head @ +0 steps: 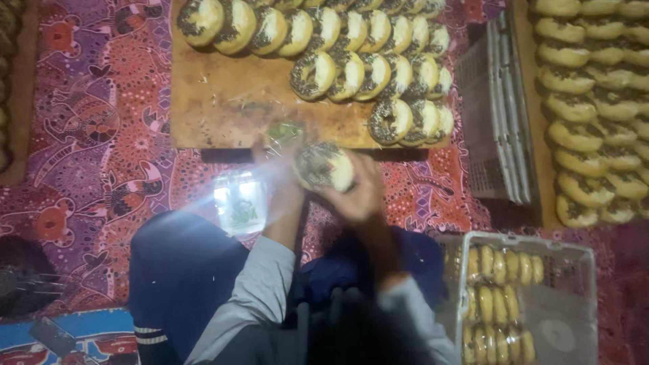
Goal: The person sits on a patterned floor mat and repeatedly picks up ring-shaped pastries from a wooden board. They place each pastry into a clear plastic bag and then put the bagged item into a white plastic crate. The process is repeated for multiple pastries throughout the clip.
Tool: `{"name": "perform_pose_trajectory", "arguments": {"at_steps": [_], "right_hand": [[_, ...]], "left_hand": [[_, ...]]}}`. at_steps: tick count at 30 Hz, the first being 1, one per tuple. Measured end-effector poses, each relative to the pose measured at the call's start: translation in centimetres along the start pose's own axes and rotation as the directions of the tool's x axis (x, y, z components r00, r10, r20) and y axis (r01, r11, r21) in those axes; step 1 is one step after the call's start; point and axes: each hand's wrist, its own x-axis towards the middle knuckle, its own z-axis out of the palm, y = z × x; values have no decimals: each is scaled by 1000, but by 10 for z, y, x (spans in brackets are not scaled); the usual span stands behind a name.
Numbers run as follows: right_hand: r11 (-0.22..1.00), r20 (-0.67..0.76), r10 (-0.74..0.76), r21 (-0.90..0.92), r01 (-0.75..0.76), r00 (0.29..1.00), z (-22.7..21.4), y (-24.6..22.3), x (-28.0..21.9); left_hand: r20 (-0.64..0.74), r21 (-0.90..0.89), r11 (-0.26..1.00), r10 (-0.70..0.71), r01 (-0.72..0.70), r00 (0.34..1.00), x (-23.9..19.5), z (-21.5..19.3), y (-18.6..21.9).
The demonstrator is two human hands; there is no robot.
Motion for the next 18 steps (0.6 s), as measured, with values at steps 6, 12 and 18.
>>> {"name": "perform_pose_trajectory", "arguments": {"at_steps": [6,12,18], "right_hand": [[908,-355,-345,-362,212,869,27,-44,9],[963,-234,-246,-168,210,941,37,-31,5],[990,-36,-142,-9,142,989,79,-36,-3]], "left_hand": [[324,769,603,-80,-213,943,-67,-2,-42],[436,896,-159,129,-416,891,-138,-10,-7],[814,173,-610,-354,-773,461,-163,-25,53]]}}
